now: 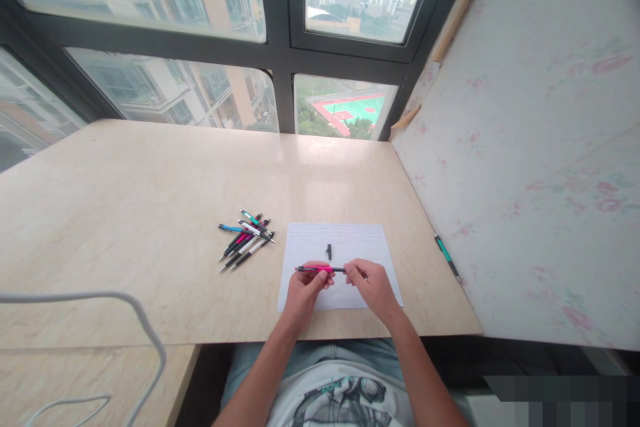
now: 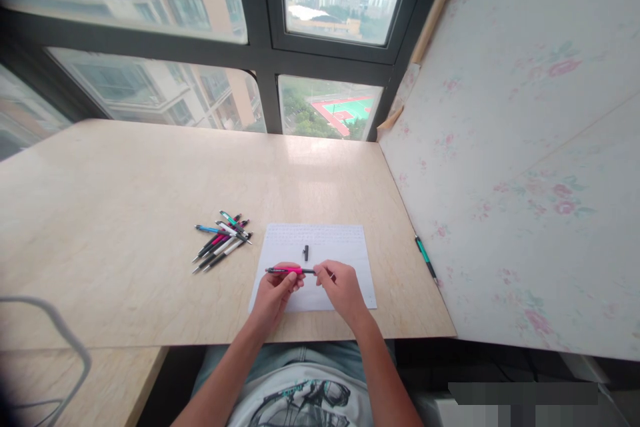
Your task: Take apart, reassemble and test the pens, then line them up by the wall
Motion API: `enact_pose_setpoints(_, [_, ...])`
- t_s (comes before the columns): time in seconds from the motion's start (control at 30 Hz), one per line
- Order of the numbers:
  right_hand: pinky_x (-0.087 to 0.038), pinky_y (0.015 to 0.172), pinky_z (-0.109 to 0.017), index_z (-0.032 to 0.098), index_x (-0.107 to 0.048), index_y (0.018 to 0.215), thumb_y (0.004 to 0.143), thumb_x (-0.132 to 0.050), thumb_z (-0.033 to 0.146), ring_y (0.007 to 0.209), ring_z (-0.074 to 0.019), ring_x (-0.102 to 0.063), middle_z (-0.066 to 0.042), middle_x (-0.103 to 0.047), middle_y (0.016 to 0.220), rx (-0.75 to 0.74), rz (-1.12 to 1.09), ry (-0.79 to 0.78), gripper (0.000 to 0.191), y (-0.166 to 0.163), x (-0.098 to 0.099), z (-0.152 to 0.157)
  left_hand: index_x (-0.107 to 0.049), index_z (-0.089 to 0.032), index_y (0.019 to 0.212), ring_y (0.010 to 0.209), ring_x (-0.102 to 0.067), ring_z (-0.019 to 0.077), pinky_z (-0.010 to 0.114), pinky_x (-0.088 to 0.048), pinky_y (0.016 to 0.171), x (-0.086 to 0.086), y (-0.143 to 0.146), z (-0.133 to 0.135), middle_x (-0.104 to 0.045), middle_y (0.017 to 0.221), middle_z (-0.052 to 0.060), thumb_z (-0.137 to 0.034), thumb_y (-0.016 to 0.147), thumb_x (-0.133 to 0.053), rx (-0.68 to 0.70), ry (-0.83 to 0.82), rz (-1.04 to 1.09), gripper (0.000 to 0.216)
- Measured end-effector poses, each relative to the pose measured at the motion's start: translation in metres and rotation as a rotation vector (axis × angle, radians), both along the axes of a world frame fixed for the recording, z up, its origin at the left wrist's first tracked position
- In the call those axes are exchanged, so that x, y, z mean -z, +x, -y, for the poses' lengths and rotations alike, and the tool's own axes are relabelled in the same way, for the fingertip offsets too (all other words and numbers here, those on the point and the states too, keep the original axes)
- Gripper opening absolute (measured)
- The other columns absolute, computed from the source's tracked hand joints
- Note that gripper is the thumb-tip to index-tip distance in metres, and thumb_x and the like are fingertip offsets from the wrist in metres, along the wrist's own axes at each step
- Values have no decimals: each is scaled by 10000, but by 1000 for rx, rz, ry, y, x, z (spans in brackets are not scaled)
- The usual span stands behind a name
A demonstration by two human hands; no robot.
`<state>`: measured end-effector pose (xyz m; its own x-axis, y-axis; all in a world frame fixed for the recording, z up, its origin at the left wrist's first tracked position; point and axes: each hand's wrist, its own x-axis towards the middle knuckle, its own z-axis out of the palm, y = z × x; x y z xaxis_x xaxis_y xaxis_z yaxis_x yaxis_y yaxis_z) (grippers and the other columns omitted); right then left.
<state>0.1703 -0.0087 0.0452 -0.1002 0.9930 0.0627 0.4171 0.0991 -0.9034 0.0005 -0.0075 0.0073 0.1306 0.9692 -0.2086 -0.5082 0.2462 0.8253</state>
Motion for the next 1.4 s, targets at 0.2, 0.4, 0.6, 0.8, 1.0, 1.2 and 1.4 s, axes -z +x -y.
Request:
enact_pose_setpoints(0.2, [-469,550,-252,198,-665,853,828,-585,320,736,-177,-616,-57,-695,850,80,-3,66,148,4,5,-1,-700,-133,863,643,-599,118,229,-460,608,-4,-1,-1,-695,737,55,-293,714,-776,-52,-38,50,231])
enact_pose_setpoints(0.4, [-491,557,-256,197,-673,883,816,-586,282,733,-177,-628,-59,-699,861,74,4,85,139,12,6,-1,-697,-134,876,647,-605,105,209,-467,604,-1,-3,-2,-691,750,48,-271,728,-772,-84,-70,117,215])
enact_pose_setpoints(0.6, [-533,608,-289,187,-698,898,814,-612,332,763,-203,-668,-78,-718,878,140,-5,43,189,31,14,-3,-692,-140,875,640,-613,87,186,-470,596,-1,-4,-4,-691,751,34,-267,705,-797,-188,-141,200,237])
enact_pose_setpoints(0.8, [-527,586,-299,188,-698,894,831,-583,384,810,-227,-655,-95,-709,892,269,17,24,237,39,28,-6,-691,-139,869,649,-624,92,186,-479,594,-1,-5,-5,-693,755,34,-256,697,-802,-212,-149,228,235])
enact_pose_setpoints(1.0, [-483,621,-320,208,-709,804,821,-555,325,636,-188,-584,-61,-681,759,288,271,97,195,18,41,-18,-693,-134,877,641,-624,90,184,-476,583,1,-5,-5,-691,762,38,-259,704,-797,-190,-150,225,238])
enact_pose_setpoints(1.2, [-420,566,-277,238,-702,767,824,-570,353,604,-177,-586,-37,-697,729,351,350,66,184,-14,45,-32,-689,-131,887,640,-619,88,178,-472,580,3,-5,-5,-693,769,43,-262,702,-799,-167,-159,214,251])
enact_pose_setpoints(1.4, [-448,587,-271,196,-692,759,915,-435,497,639,-186,-616,-54,-707,700,340,45,-10,426,-6,40,-27,-686,-130,878,637,-619,97,195,-478,588,4,-5,-6,-686,772,44,-274,690,-808,-163,-166,189,267])
